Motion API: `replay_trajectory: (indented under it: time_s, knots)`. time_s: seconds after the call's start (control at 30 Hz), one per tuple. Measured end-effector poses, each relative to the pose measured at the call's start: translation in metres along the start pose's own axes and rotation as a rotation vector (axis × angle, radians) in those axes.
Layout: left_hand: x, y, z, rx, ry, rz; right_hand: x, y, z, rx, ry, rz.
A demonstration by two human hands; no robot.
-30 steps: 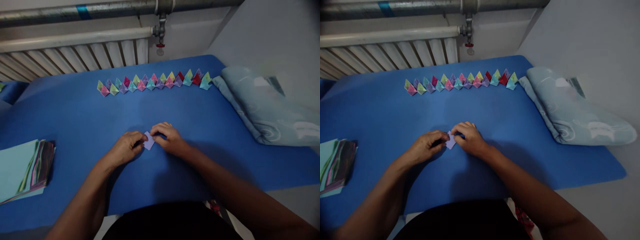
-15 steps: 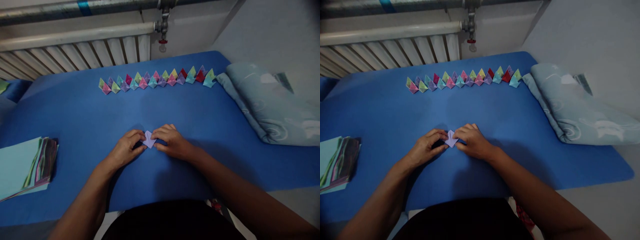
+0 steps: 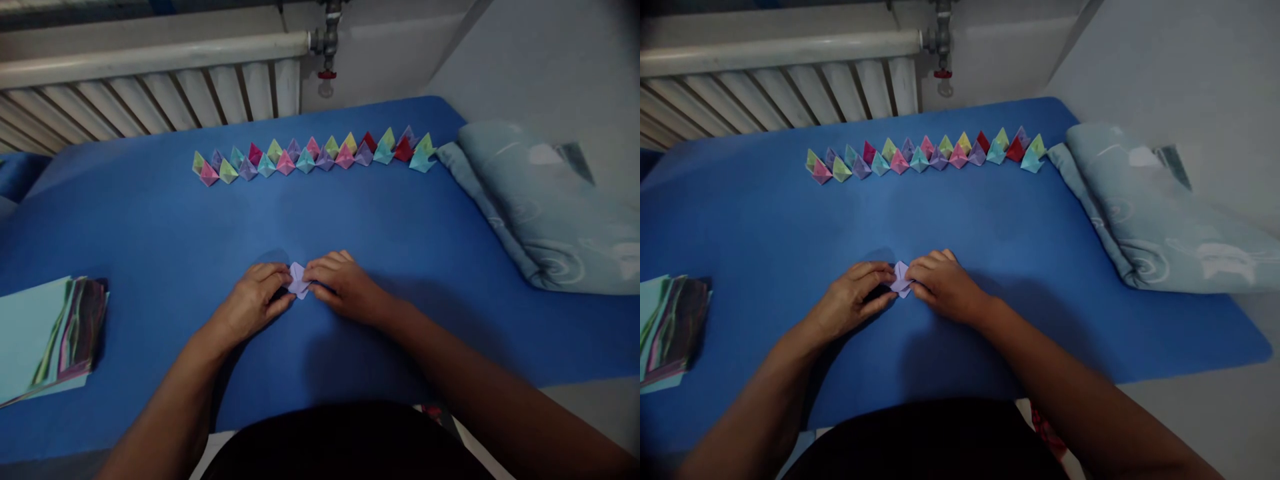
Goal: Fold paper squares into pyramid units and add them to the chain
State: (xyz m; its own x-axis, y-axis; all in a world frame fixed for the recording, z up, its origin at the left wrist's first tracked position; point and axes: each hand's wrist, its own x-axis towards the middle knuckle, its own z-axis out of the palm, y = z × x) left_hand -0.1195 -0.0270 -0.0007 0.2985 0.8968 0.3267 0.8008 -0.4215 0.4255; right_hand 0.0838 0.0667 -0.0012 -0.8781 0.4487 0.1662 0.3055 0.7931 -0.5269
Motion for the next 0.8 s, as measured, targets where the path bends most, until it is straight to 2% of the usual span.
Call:
replay_trajectory:
  time_s: [0.23, 0.6, 0.8]
  knots:
    - [0.0012, 0.0021, 0.0022, 0.047, 0.021, -0.002, -0.0005, -0.0032, -0.0002, -0.073, -0.024, 0.029]
    - [0.0062, 0.0034, 0.004, -0.034, 0.016, -0.206, 0.0023, -0.0083, 0.0006, -0.092, 0.022, 0.181]
    - [0.0096, 0.0053, 0.0055, -0.074, 0.002, -0.323, 0.0053, -0.0086, 0.0017, -0.181, -0.013, 0.182]
